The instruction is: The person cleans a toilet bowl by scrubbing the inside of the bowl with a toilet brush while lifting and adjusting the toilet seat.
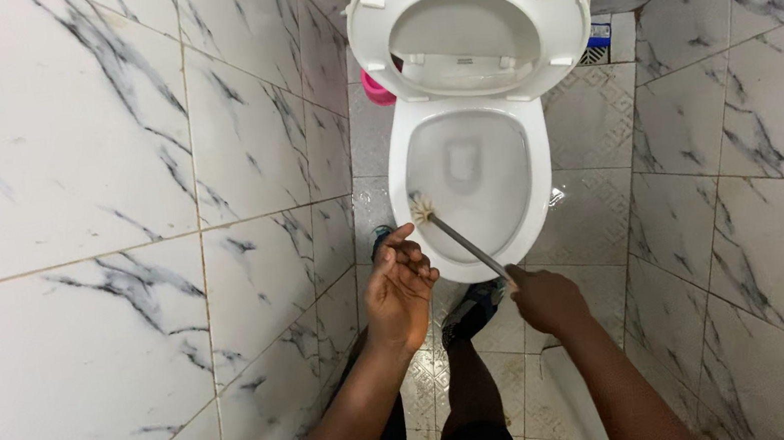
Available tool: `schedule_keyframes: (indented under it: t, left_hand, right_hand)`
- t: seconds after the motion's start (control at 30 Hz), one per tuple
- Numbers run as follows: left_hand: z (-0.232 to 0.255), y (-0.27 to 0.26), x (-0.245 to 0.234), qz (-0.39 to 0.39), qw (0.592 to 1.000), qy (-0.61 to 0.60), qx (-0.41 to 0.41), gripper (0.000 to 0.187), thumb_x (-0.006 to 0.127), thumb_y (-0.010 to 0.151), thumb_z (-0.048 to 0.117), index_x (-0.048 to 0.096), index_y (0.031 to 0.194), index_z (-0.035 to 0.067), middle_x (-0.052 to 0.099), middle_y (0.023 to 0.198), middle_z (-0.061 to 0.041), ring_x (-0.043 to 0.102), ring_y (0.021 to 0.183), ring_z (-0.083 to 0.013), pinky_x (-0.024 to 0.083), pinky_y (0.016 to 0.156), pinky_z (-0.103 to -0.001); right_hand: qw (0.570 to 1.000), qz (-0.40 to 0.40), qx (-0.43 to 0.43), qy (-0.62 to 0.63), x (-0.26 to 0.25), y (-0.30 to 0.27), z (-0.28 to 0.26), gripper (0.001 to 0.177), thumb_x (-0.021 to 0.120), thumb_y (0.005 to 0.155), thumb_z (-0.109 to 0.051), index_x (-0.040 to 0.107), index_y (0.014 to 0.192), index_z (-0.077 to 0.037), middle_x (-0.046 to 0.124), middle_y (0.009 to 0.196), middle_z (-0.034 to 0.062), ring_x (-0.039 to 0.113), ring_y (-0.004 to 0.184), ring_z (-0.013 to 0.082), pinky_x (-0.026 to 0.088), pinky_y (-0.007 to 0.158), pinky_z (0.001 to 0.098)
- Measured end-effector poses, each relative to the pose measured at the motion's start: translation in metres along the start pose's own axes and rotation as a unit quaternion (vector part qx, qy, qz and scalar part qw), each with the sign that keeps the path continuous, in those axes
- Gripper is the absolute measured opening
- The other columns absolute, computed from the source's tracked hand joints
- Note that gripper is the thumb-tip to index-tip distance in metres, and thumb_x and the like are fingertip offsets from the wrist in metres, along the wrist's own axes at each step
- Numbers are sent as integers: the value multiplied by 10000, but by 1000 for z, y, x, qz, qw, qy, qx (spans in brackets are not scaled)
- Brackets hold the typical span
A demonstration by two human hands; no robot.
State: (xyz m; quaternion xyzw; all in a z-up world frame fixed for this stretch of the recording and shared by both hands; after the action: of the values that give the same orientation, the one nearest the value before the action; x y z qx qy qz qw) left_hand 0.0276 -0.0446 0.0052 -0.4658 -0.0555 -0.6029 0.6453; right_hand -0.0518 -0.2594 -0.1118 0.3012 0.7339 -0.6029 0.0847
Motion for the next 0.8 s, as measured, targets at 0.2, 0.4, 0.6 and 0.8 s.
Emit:
schedule_keyframes:
  t: [0.2, 0.4, 0.6, 0.8]
  left_hand:
    - [26, 0, 8, -14, 1000, -7, 26, 419, 535, 1037, 347, 583, 1319, 42, 589, 934, -3, 579, 846, -130, 489, 801, -325]
    - [44, 7, 6, 3, 999, -23, 49, 393, 548, 1062, 316, 579, 1326, 27, 596, 933, -8, 570, 849, -132, 472, 803, -318]
    - [56, 11, 0, 11, 998, -45, 43, 419, 573, 1021, 327, 594, 1324, 39, 590, 894, -9, 578, 826, -135, 481, 794, -325]
    - [61, 17, -4, 3, 998, -59, 25, 407, 593, 1024, 334, 594, 1321, 56, 584, 915, -4, 577, 841, -132, 476, 806, -330]
  right_hand:
    - [700, 22, 145, 698, 46, 3, -10, 450, 601, 1023, -242, 591, 1446, -87, 545, 667, 13, 381, 464, 109, 355, 407, 284]
    - [164, 106, 39, 980, 45, 70, -103, 387, 532, 1052, -238, 468, 1360, -12, 406, 578, -41, 289, 396, 78, 263, 364, 235]
    - [211, 152, 38, 965, -13, 86, -113, 305, 509, 1092, -154, 500, 1364, -17, 435, 633, -19, 344, 435, 73, 294, 388, 226]
    - [140, 154, 34, 977, 25, 71, -110, 235, 506, 1063, -164, 585, 1248, -42, 452, 607, -28, 334, 389, 78, 291, 340, 212]
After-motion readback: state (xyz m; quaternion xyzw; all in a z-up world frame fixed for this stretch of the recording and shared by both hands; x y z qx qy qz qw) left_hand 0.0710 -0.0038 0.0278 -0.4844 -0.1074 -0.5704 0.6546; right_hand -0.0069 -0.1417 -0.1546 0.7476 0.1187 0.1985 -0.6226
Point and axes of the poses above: each hand's wrist, its own y-axis towards the middle knuckle, its own x-axis out of the palm, z = x × y, the point moved 3 cm from there along y, towards the middle knuckle
